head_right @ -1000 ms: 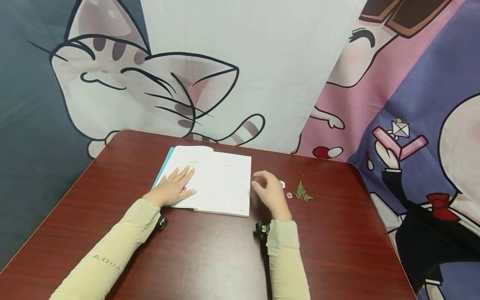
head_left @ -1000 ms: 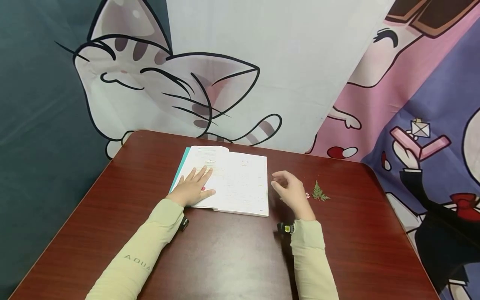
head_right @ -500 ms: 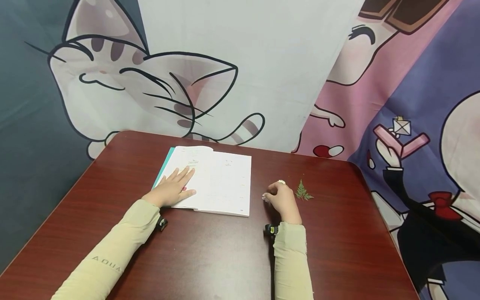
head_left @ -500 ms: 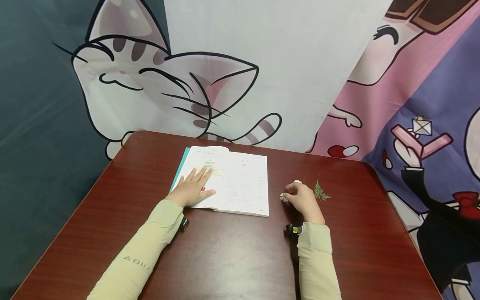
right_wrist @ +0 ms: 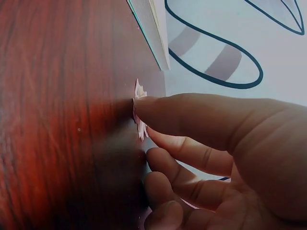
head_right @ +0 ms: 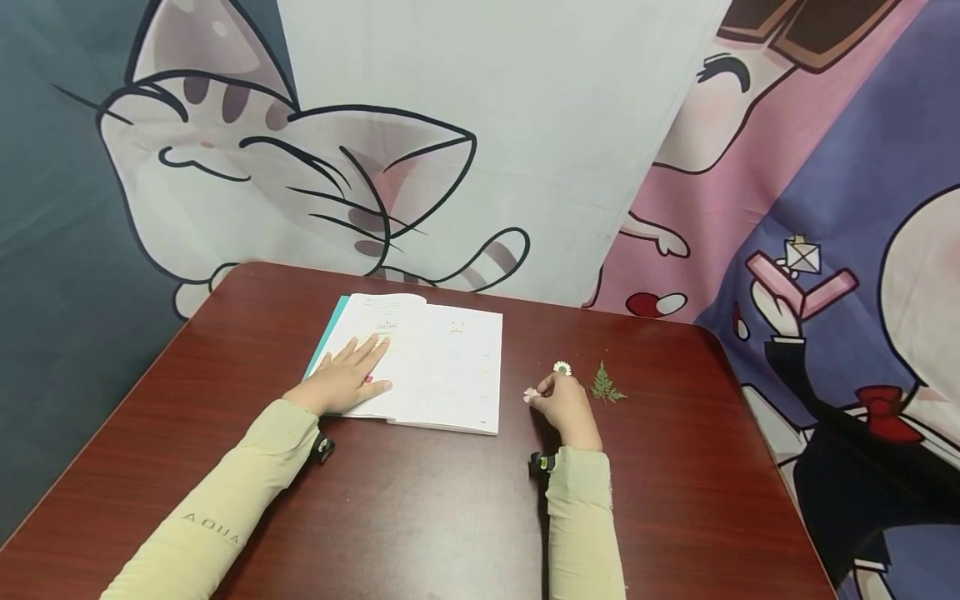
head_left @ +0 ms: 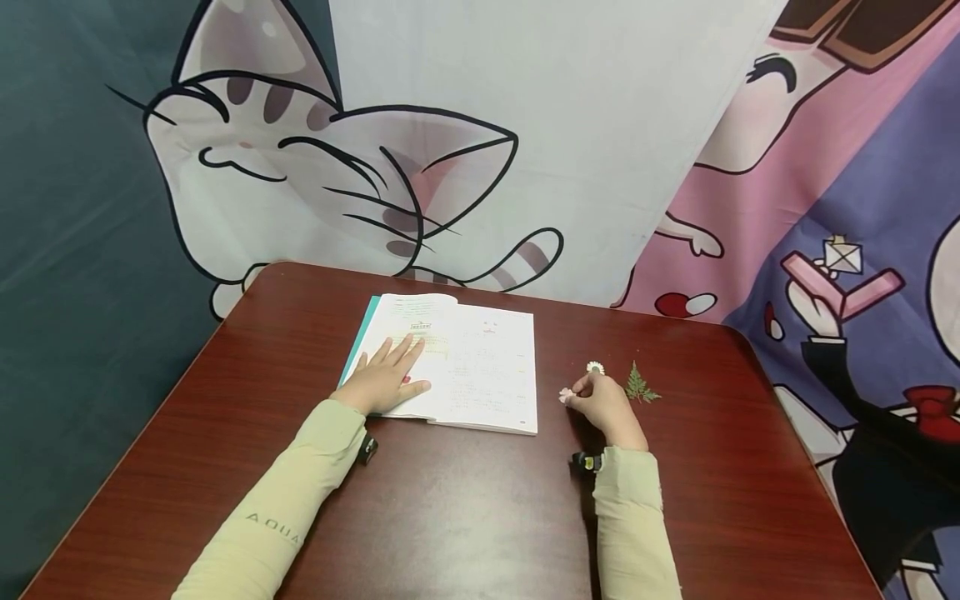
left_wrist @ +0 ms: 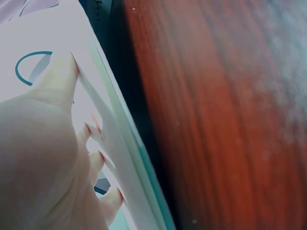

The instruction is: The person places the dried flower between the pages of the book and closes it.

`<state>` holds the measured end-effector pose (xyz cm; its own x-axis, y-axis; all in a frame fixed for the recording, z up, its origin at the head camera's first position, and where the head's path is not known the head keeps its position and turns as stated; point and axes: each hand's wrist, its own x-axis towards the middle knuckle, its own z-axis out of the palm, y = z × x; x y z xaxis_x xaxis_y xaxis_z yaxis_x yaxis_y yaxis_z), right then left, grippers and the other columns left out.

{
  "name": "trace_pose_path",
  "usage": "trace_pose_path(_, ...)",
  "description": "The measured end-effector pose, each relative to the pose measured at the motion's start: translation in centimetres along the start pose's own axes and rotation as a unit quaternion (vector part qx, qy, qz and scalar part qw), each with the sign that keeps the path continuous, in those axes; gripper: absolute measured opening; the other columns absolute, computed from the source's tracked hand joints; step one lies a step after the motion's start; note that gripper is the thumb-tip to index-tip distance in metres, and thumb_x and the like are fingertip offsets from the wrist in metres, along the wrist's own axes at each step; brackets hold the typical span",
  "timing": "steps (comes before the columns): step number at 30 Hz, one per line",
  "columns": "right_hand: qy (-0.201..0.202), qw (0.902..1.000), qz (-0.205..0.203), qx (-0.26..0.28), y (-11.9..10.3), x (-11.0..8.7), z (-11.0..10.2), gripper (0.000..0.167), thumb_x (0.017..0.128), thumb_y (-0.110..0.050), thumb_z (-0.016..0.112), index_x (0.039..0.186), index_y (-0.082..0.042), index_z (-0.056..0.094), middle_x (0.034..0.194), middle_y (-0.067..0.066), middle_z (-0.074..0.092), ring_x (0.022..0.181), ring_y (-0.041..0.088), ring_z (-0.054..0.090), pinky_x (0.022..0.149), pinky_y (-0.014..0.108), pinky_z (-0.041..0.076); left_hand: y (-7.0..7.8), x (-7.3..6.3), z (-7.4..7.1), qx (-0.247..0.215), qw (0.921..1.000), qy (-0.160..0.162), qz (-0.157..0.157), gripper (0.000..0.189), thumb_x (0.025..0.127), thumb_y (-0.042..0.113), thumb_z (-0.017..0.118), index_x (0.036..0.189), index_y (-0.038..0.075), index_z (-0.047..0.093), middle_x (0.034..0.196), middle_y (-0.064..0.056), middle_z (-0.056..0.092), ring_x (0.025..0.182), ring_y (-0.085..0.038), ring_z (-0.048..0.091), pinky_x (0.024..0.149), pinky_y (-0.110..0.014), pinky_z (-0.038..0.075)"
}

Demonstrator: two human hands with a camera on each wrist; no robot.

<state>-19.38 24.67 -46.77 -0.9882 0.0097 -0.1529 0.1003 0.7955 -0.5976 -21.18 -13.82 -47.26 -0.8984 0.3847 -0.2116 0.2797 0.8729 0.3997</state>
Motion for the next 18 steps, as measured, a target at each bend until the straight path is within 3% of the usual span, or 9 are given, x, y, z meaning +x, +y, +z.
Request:
trace_pose_path(6, -0.006, 1.0, 0.0, 0.002, 0.07, -0.06, 0.09, 0.016, 0.091, -0.012, 0.075, 0.092, -0.002, 0.063, 0.084, 0.01, 0.065, 0.074, 0.022, 0.055, 0.066, 0.035, 0.046, 0.19, -0.13, -0.09, 0.0, 1.0, -0.002, 0.0, 0.08, 0.104, 0.055, 0.046, 0.164, 0.015, 0.014, 0.17, -0.012, 0.007, 0.154, -0.043, 0.0, 0.116, -0.072, 0.003)
trace_pose_path(18, 0.022, 0.9997, 0.001, 0.013, 0.03, 0.24, 0.1, 0.01, 0.09, -0.008, 0.074, 0.09, -0.001, 0.067, 0.085, 0.011, 0.067, 0.074, 0.022, 0.056, 0.065, 0.033, 0.046, 0.44, -0.28, -0.29, -0.003, 1.0, -0.003, -0.004, 0.079, 0.104, 0.053, 0.047, 0.164, 0.014, 0.014, 0.17, -0.013, 0.007, 0.154, -0.044, 0.001, 0.116, -0.072, 0.002)
